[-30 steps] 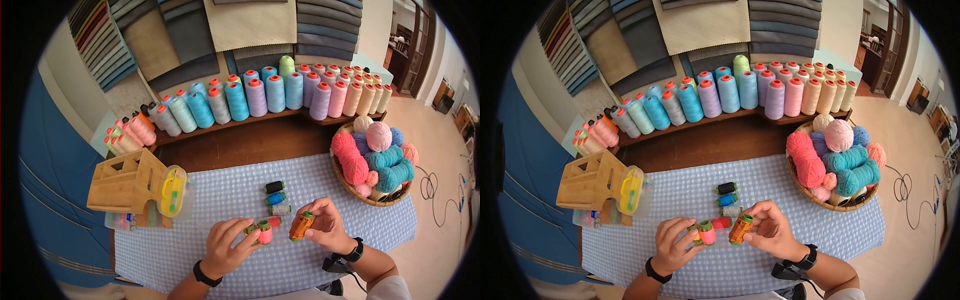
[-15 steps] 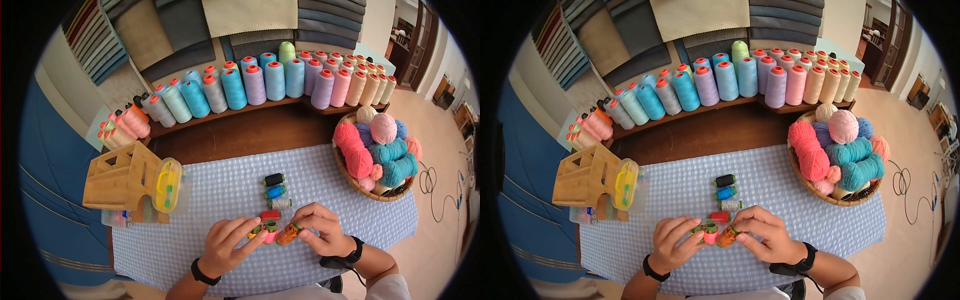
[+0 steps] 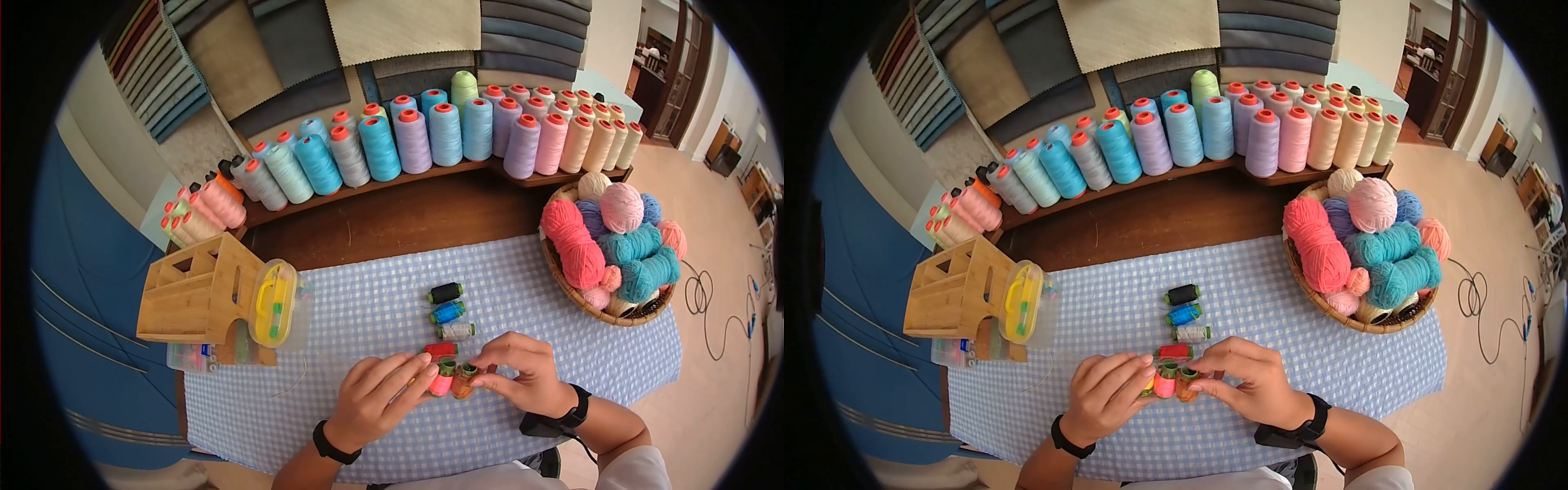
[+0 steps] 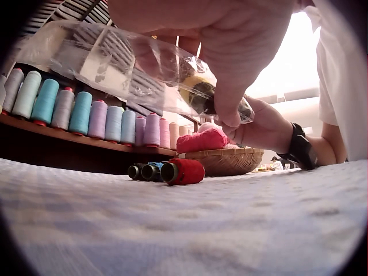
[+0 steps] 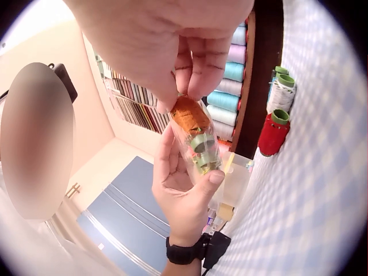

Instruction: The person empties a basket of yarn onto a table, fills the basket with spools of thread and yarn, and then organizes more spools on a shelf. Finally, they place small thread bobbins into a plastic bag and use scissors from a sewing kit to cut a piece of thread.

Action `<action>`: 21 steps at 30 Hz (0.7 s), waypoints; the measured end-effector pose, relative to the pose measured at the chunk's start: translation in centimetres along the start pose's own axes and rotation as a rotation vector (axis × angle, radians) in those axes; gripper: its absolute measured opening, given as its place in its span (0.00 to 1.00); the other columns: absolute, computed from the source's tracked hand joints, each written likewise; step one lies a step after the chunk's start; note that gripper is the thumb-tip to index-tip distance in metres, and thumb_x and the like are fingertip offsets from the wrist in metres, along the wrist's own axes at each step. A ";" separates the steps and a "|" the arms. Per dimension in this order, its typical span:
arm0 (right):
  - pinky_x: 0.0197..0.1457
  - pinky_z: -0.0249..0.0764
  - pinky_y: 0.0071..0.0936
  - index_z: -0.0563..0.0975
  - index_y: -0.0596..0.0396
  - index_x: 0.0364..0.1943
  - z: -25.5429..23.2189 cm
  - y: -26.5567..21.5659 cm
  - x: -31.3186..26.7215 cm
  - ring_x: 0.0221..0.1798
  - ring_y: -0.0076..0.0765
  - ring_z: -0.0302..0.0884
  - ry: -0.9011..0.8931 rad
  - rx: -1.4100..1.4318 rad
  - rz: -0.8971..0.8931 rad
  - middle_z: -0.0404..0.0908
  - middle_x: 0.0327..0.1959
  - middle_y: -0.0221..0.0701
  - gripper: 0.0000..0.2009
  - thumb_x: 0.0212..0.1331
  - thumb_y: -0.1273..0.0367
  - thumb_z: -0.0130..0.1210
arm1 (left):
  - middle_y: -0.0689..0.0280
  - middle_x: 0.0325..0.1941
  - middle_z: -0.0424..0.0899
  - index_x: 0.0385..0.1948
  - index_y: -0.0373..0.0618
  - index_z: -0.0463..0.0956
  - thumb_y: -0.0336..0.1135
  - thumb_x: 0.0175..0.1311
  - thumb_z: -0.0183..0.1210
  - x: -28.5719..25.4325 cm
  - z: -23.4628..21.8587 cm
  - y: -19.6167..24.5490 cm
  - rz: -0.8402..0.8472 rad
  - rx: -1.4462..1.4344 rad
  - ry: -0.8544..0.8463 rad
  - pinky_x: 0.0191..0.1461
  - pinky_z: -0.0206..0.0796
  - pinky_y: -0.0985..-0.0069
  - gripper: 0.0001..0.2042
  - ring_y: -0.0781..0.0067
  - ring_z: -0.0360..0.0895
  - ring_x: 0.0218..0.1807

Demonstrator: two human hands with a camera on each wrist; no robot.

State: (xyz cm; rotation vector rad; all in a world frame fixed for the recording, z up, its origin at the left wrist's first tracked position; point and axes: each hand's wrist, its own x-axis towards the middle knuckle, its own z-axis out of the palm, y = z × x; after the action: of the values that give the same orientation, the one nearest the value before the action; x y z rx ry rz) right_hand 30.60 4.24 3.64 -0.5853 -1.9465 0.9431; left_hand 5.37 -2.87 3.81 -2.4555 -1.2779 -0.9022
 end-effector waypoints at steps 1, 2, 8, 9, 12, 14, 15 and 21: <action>0.41 0.81 0.25 0.84 0.59 0.41 0.1 -0.1 -0.1 0.44 0.33 0.85 -0.002 0.024 0.062 0.86 0.42 0.38 0.14 0.52 0.72 0.73 | 0.70 0.56 0.85 0.55 0.53 0.82 0.45 0.54 0.73 0.0 -0.1 0.0 0.001 0.000 0.000 0.48 0.72 0.75 0.24 0.72 0.81 0.54; 0.41 0.81 0.25 0.84 0.59 0.41 0.2 -0.1 -0.3 0.44 0.33 0.85 -0.002 0.024 0.062 0.86 0.42 0.38 0.14 0.52 0.72 0.73 | 0.68 0.56 0.85 0.53 0.50 0.81 0.45 0.51 0.75 0.1 -0.1 0.0 0.009 0.001 -0.010 0.49 0.73 0.73 0.26 0.70 0.81 0.54; 0.57 0.80 0.36 0.83 0.60 0.45 0.1 -0.5 1.0 0.57 0.44 0.83 -0.058 0.006 -0.102 0.85 0.52 0.43 0.19 0.49 0.69 0.75 | 0.59 0.56 0.84 0.55 0.43 0.77 0.45 0.46 0.78 -0.2 0.1 -0.3 -0.045 -0.062 0.013 0.51 0.76 0.68 0.32 0.61 0.80 0.54; 0.58 0.79 0.37 0.83 0.59 0.47 0.2 -0.9 1.2 0.55 0.45 0.83 -0.056 -0.023 -0.138 0.85 0.52 0.41 0.21 0.48 0.68 0.75 | 0.57 0.57 0.83 0.57 0.42 0.76 0.45 0.45 0.79 -0.4 0.1 -0.4 -0.066 -0.087 0.013 0.51 0.77 0.67 0.35 0.60 0.80 0.54; 0.57 0.79 0.37 0.82 0.58 0.50 0.5 -1.0 1.0 0.52 0.44 0.83 -0.048 -0.066 -0.178 0.84 0.51 0.39 0.23 0.48 0.67 0.75 | 0.55 0.57 0.82 0.59 0.41 0.73 0.44 0.44 0.80 -0.1 0.0 -0.3 -0.073 -0.102 0.019 0.52 0.77 0.66 0.39 0.59 0.80 0.54; 0.55 0.79 0.36 0.82 0.58 0.51 0.7 -1.0 0.5 0.50 0.43 0.83 -0.038 -0.081 -0.181 0.83 0.50 0.38 0.24 0.48 0.67 0.75 | 0.55 0.57 0.82 0.60 0.41 0.72 0.44 0.44 0.80 -0.1 0.1 -0.3 -0.073 -0.110 0.019 0.53 0.77 0.66 0.39 0.59 0.80 0.54; 0.52 0.80 0.34 0.82 0.58 0.51 0.6 -0.9 0.3 0.48 0.41 0.83 -0.056 -0.078 -0.165 0.83 0.48 0.37 0.24 0.48 0.67 0.75 | 0.55 0.57 0.82 0.60 0.41 0.71 0.43 0.44 0.80 -0.2 0.1 -0.3 -0.072 -0.119 0.019 0.53 0.77 0.66 0.39 0.59 0.80 0.54; 0.45 0.81 0.31 0.83 0.58 0.48 0.8 -0.1 0.2 0.43 0.40 0.83 -0.066 -0.091 -0.191 0.83 0.46 0.36 0.21 0.48 0.69 0.75 | 0.57 0.53 0.82 0.57 0.41 0.76 0.45 0.43 0.80 -0.1 -0.1 -0.2 -0.063 -0.059 -0.013 0.51 0.76 0.66 0.37 0.60 0.79 0.52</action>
State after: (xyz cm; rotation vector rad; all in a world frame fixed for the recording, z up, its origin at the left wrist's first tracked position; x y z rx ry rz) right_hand 29.81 3.95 3.55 -0.4151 -2.0718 0.7655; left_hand 5.16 -2.85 3.85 -2.4820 -1.3596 -0.9541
